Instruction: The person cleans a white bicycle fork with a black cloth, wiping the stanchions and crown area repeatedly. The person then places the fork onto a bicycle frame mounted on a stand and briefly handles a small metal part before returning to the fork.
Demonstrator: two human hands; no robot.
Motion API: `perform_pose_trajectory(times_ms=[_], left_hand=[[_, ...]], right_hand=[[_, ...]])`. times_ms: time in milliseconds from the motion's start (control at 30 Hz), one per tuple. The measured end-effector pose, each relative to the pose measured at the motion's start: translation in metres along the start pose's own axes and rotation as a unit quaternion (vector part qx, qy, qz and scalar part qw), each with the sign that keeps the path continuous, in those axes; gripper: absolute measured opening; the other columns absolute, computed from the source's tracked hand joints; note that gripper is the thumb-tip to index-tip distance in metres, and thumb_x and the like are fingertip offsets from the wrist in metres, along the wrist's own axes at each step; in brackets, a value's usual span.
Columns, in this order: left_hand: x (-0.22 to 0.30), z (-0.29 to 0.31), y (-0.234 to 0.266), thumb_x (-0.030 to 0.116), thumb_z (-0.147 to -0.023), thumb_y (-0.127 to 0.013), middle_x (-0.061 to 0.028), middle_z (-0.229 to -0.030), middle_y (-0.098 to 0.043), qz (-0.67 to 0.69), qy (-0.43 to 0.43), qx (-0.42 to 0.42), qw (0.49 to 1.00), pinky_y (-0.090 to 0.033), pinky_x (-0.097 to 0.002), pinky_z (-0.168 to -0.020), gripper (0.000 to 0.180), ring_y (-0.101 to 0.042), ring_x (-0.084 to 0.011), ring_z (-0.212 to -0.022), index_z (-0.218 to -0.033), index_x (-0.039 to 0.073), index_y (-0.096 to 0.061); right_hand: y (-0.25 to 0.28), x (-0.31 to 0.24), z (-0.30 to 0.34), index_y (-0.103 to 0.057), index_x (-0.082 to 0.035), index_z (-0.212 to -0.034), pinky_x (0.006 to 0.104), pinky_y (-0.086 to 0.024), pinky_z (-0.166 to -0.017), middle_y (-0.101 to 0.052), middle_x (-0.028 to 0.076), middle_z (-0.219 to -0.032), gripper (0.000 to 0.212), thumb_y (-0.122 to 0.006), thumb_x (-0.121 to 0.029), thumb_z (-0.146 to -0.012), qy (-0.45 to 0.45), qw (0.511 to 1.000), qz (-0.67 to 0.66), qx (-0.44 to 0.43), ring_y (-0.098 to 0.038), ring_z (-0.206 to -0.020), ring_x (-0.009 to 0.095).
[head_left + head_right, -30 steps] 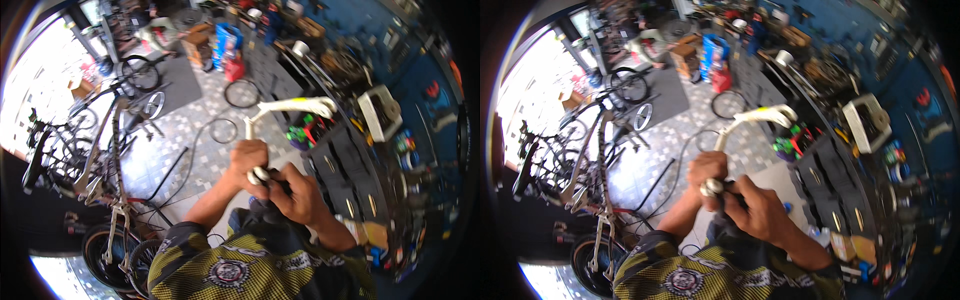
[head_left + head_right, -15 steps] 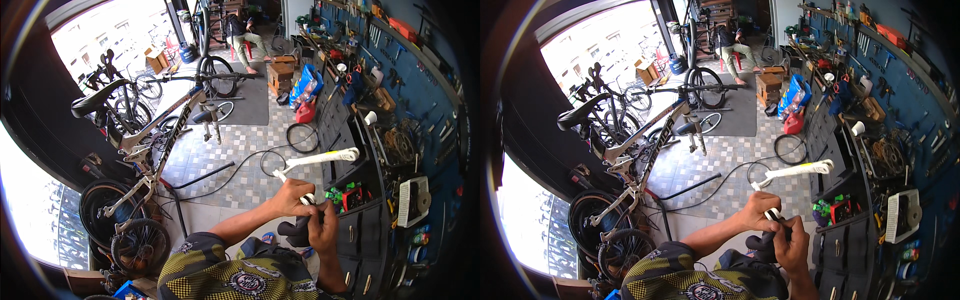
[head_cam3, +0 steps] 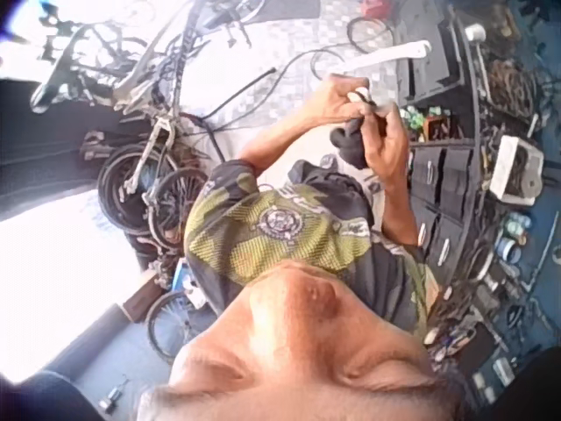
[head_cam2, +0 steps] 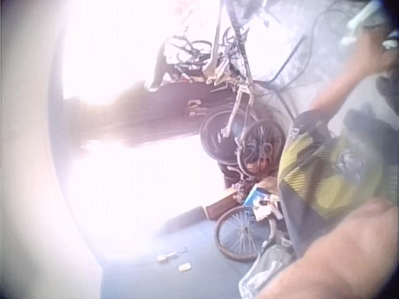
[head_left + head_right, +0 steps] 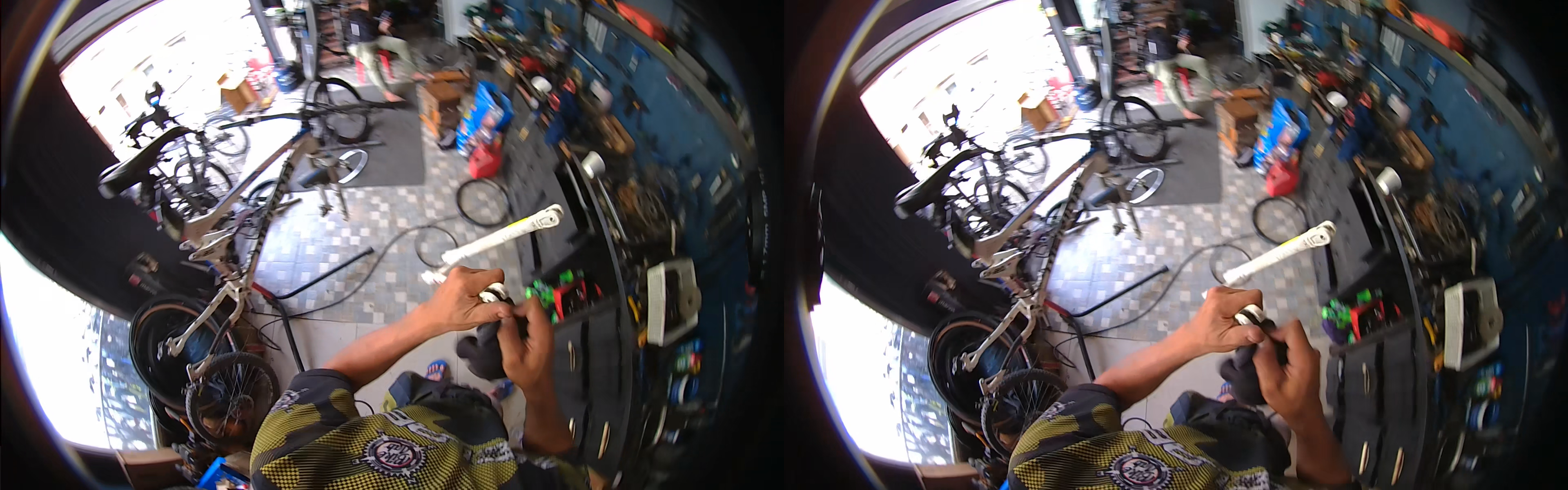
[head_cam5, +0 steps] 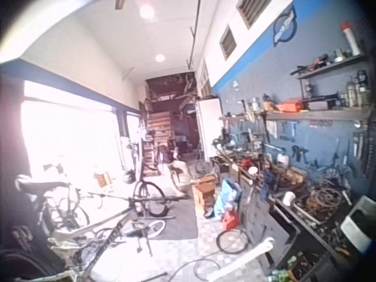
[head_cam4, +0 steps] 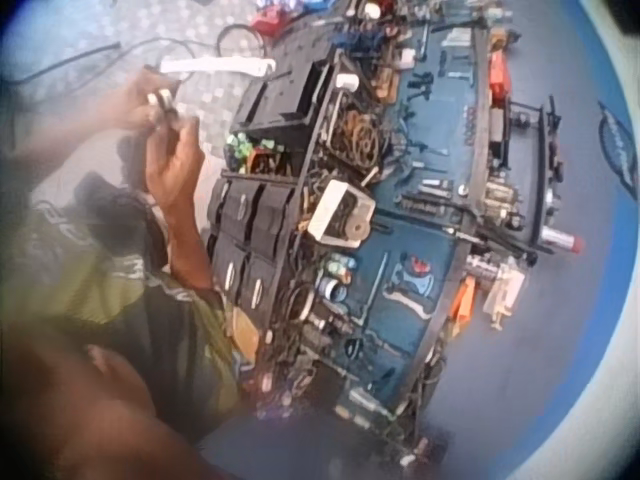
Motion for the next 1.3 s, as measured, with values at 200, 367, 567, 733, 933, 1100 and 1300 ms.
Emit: perform_pose_trajectory(times_ms=[200,367,567,733,933,1100,1300], left_hand=[[-0.011,-0.001,0.001,0.075,-0.089,-0.066,-0.0024,-0.056,-0.050,0.158,-0.008,0.114,0.981,-0.039,-0.0330,-0.048,0.074,-0.051,-0.0161,-0.049,-0.067,0.007,-0.051],[-0.005,-0.018,0.004,0.025,-0.094,-0.082,-0.0036,-0.072,-0.060,0.193,-0.015,0.090,0.977,-0.045,-0.0295,-0.055,0.037,-0.057,-0.0122,-0.061,-0.086,0.005,-0.053],[-0.014,-0.047,-0.025,0.011,-0.100,-0.073,-0.0015,-0.078,-0.056,0.269,0.147,0.015,0.952,-0.051,-0.0270,-0.058,0.025,-0.061,-0.0105,-0.065,-0.100,0.006,-0.048],[-0.008,-0.049,-0.042,0.012,-0.101,-0.072,0.0010,-0.073,-0.054,0.110,0.100,0.038,0.988,-0.043,-0.0287,-0.057,0.026,-0.052,-0.0121,-0.062,-0.100,0.007,-0.046],[0.000,-0.049,-0.052,0.002,-0.097,-0.070,-0.0094,-0.084,-0.061,0.022,0.085,0.031,0.996,-0.048,-0.0342,-0.068,0.026,-0.059,-0.0238,-0.078,-0.108,0.004,-0.047],[-0.001,-0.045,-0.059,-0.001,-0.092,-0.065,-0.0291,-0.090,-0.070,-0.048,0.074,-0.024,0.996,-0.055,-0.0537,-0.071,0.043,-0.069,-0.0532,-0.089,-0.126,0.004,-0.039],[-0.030,-0.041,-0.079,0.007,-0.090,-0.072,-0.0261,-0.092,-0.070,-0.147,0.111,-0.085,0.979,-0.054,-0.0563,-0.066,0.050,-0.068,-0.0531,-0.085,-0.128,0.003,-0.039]], right_hand=[[0.019,0.020,0.012,-0.060,-0.003,-0.100,0.0412,-0.053,-0.060,-0.069,0.020,-0.079,0.014,-0.070,-0.013,-0.096,-0.081,0.988,0.102,-0.086,-0.071,-0.073,0.040],[0.057,0.025,0.026,-0.062,-0.002,-0.101,0.0358,-0.052,-0.061,-0.070,0.017,-0.079,0.015,-0.071,-0.013,-0.097,-0.104,0.989,0.100,0.024,-0.074,-0.070,0.026],[0.077,0.004,0.019,-0.063,-0.002,-0.101,0.0380,-0.054,-0.061,-0.070,0.017,-0.080,0.017,-0.073,-0.015,-0.095,-0.038,0.985,0.157,0.055,-0.072,-0.070,0.034],[0.079,-0.012,0.003,-0.065,-0.004,-0.102,0.0402,-0.054,-0.059,-0.071,0.016,-0.083,0.016,-0.075,-0.014,-0.093,0.010,0.973,0.221,0.058,-0.072,-0.070,0.035],[0.076,-0.022,-0.016,-0.066,-0.003,-0.101,0.0399,-0.057,-0.055,-0.073,0.016,-0.083,0.015,-0.075,-0.013,-0.093,0.075,0.936,0.344,0.028,-0.073,-0.066,0.033],[0.070,-0.020,-0.029,-0.065,-0.009,-0.100,0.0424,-0.056,-0.052,-0.070,0.011,-0.076,0.014,-0.073,-0.018,-0.094,0.078,0.892,0.445,-0.008,-0.070,-0.062,0.032],[0.054,0.007,-0.031,-0.060,-0.010,-0.097,0.0444,-0.056,-0.050,-0.066,0.011,-0.072,0.015,-0.070,-0.021,-0.094,0.075,0.861,0.502,-0.005,-0.069,-0.060,0.033]])
Point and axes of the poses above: each hand's wrist, its own z-axis away from the middle knuckle, its own y-axis out of the back of the hand, x = y × z, the point moved 3 cm from there along -z, towards the middle knuckle
